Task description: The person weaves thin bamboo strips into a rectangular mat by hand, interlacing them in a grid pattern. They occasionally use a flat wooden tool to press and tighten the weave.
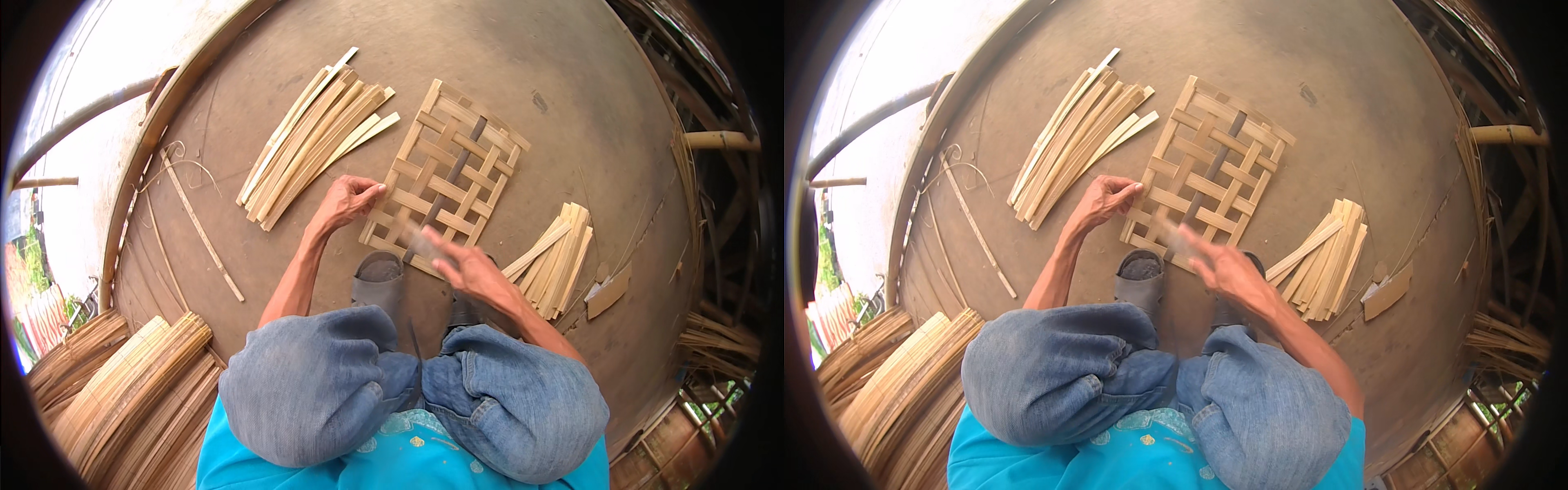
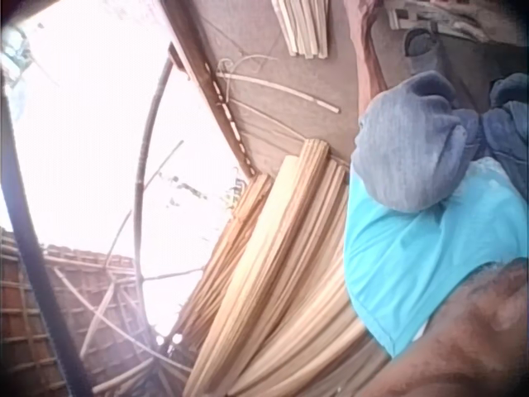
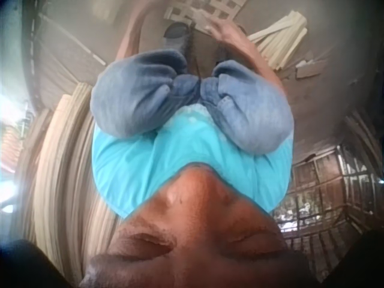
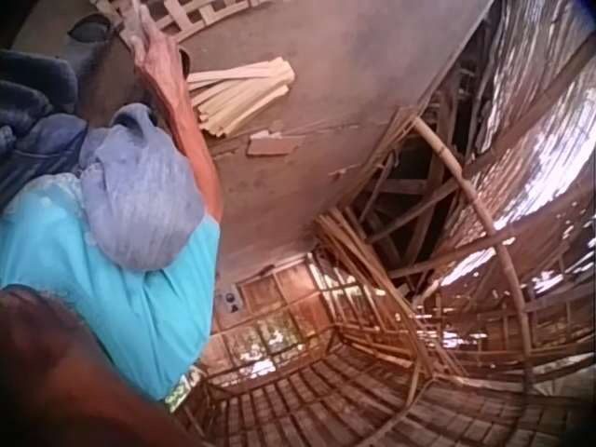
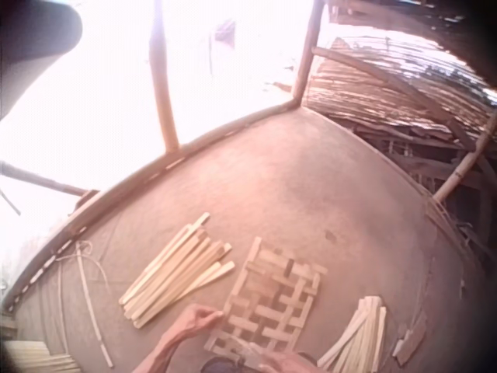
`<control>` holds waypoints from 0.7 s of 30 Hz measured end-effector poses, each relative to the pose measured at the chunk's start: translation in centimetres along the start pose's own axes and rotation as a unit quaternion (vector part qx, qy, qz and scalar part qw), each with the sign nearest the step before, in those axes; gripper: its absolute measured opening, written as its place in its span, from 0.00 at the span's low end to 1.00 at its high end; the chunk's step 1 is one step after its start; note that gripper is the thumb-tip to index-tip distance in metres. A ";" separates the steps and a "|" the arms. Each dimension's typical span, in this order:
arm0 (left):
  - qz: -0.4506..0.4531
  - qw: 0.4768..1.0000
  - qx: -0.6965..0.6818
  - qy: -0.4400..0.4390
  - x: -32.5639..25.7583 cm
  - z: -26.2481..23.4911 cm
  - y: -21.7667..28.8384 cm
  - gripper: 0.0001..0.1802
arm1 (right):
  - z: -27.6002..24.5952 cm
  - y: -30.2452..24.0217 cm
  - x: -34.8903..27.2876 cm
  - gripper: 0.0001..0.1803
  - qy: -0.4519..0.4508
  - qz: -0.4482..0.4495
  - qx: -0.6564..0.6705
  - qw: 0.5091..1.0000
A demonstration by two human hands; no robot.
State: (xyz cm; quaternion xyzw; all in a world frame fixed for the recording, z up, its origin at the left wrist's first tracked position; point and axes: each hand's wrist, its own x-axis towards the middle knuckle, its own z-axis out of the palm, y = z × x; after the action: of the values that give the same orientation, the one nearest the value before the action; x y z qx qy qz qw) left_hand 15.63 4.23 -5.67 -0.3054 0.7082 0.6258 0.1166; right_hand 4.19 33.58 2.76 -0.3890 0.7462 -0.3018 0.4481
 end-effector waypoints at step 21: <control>0.007 0.999 -0.029 0.019 -0.5 0.4 -0.1 0.20 | 0.1 -1.1 0.2 0.35 -0.020 0.055 -0.039 0.998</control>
State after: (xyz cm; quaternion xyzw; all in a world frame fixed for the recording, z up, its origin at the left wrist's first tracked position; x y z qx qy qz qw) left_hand 15.99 4.76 -5.59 -0.3155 0.6943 0.6406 0.0900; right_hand 4.57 32.81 3.47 -0.3704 0.7686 -0.2398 0.4632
